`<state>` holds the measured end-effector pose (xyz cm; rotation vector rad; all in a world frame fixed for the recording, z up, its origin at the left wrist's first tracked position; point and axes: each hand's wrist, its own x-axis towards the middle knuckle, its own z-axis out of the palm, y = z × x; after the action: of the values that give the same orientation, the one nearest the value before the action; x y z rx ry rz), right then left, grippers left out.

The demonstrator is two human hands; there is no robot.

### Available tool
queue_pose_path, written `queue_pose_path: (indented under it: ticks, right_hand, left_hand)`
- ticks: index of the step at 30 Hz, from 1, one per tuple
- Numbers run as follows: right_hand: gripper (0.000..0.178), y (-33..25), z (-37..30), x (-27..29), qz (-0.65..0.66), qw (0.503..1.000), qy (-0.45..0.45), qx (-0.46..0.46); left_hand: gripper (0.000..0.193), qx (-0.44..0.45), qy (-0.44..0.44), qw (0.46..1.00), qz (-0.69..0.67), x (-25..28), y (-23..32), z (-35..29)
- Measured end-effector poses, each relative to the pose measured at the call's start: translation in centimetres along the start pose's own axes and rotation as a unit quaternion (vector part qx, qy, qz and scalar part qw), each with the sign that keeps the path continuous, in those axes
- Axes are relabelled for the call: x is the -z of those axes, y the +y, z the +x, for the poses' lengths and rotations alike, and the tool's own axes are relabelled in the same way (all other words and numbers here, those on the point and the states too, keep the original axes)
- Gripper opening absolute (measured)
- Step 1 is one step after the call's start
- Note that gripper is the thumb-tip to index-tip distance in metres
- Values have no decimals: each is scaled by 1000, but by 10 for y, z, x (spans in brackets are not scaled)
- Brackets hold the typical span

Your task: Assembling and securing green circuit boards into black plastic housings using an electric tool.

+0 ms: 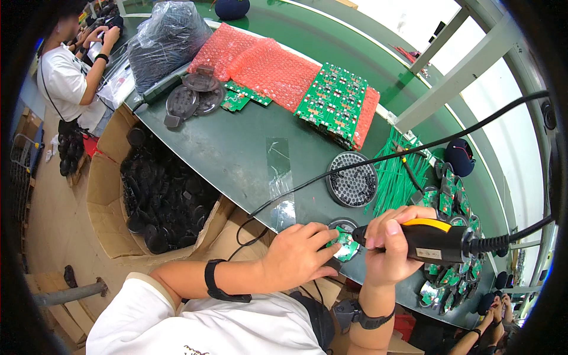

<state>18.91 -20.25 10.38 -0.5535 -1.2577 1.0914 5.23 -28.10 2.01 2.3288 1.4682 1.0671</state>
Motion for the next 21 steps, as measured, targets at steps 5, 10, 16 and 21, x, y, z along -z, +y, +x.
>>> queue_pose_path:
  ticks: [5,10,16,21]
  right_hand:
    - [28,2,-3,1,-11,999,-32,-25]
    - [27,2,-3,5,-2,999,-10,-47]
    - [28,2,3,4,-33,999,-4,-16]
    - [36,-8,31,32,-72,995,62,24]
  left_hand:
    - [52,0,6,1000,1,-1,0,-1]
    - [53,-2,1,1000,8,-2,0,-1]
    - [59,-1,-13,1000,11,2,1,-3]
    - [56,-5,-16,1000,19,1,-2,-4]
